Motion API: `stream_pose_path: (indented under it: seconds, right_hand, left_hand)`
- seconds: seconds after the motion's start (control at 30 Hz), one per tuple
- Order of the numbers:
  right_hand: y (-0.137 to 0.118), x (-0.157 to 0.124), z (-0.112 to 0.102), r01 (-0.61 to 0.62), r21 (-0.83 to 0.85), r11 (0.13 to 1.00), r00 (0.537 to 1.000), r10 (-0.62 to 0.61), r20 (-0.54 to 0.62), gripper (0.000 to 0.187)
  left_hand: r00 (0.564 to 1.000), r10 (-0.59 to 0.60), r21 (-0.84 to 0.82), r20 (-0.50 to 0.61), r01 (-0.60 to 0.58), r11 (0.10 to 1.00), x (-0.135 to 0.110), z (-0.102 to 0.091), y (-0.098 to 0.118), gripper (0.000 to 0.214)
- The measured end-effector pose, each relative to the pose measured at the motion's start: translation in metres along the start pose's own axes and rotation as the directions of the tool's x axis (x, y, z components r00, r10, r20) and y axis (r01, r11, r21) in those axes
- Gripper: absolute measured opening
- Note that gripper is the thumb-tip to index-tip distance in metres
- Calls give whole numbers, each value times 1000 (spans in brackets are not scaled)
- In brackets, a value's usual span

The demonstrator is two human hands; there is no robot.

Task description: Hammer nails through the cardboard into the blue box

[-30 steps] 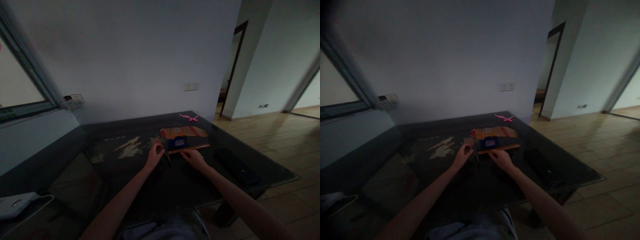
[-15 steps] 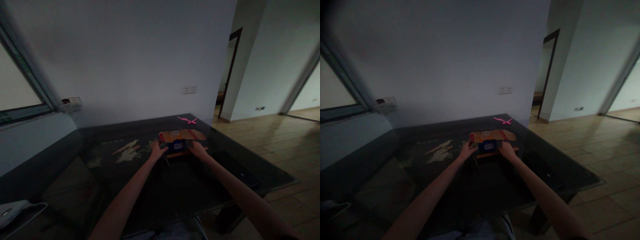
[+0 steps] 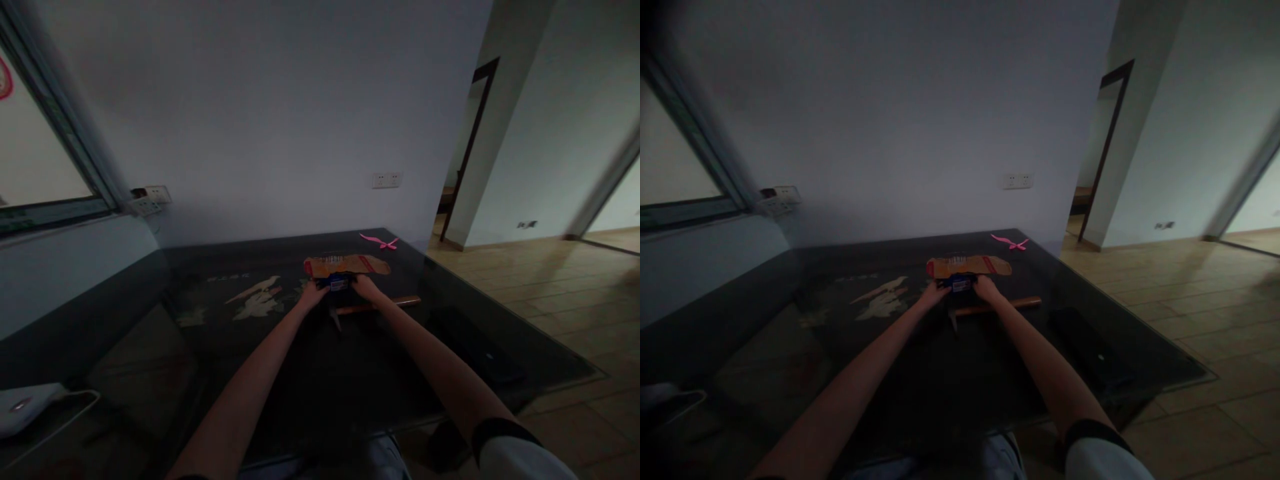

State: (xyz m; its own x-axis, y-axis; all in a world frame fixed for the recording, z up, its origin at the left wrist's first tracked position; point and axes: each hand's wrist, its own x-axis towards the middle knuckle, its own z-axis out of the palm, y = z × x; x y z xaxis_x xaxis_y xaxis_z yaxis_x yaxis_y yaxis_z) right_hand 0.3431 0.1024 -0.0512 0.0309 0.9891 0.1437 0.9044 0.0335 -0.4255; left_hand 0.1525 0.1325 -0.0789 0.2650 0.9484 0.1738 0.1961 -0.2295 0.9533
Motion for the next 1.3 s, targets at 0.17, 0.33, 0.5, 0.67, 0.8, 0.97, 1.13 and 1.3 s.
stream_pose_path:
  seconds: [0.17,0.33,0.5,0.67,0.8,0.97,1.13,1.3]
  right_hand:
    - [-42,6,18,125,21,992,990,-126,61,32]
    - [-83,-11,32,252,52,966,961,-256,108,32]
    - [-103,-45,37,327,59,943,935,-332,126,28]
    - [-105,-82,27,377,46,925,915,-380,134,32]
    - [-92,-108,16,410,60,910,900,-414,138,38]
    - [-61,-152,-9,410,73,909,908,-415,56,41]
    - [-68,-166,-49,417,247,875,905,-424,-24,26]
    - [-113,-99,-50,432,396,810,901,-369,-227,20]
  left_hand:
    - [991,11,15,-133,-9,1000,-11,-50,-15,59]
    - [977,31,172,-213,7,985,-46,-99,-22,51]
    - [988,22,177,-154,5,984,-96,-127,-23,48]
    - [993,-11,195,-120,35,980,-141,-128,-13,50]
    - [998,-8,308,-57,25,951,-166,-120,3,48]
    - [992,-3,524,125,-63,849,-201,-130,43,40]
    - [981,10,512,194,-110,852,-206,-146,106,29]
    - [946,298,486,-127,-203,850,-133,-142,110,25]
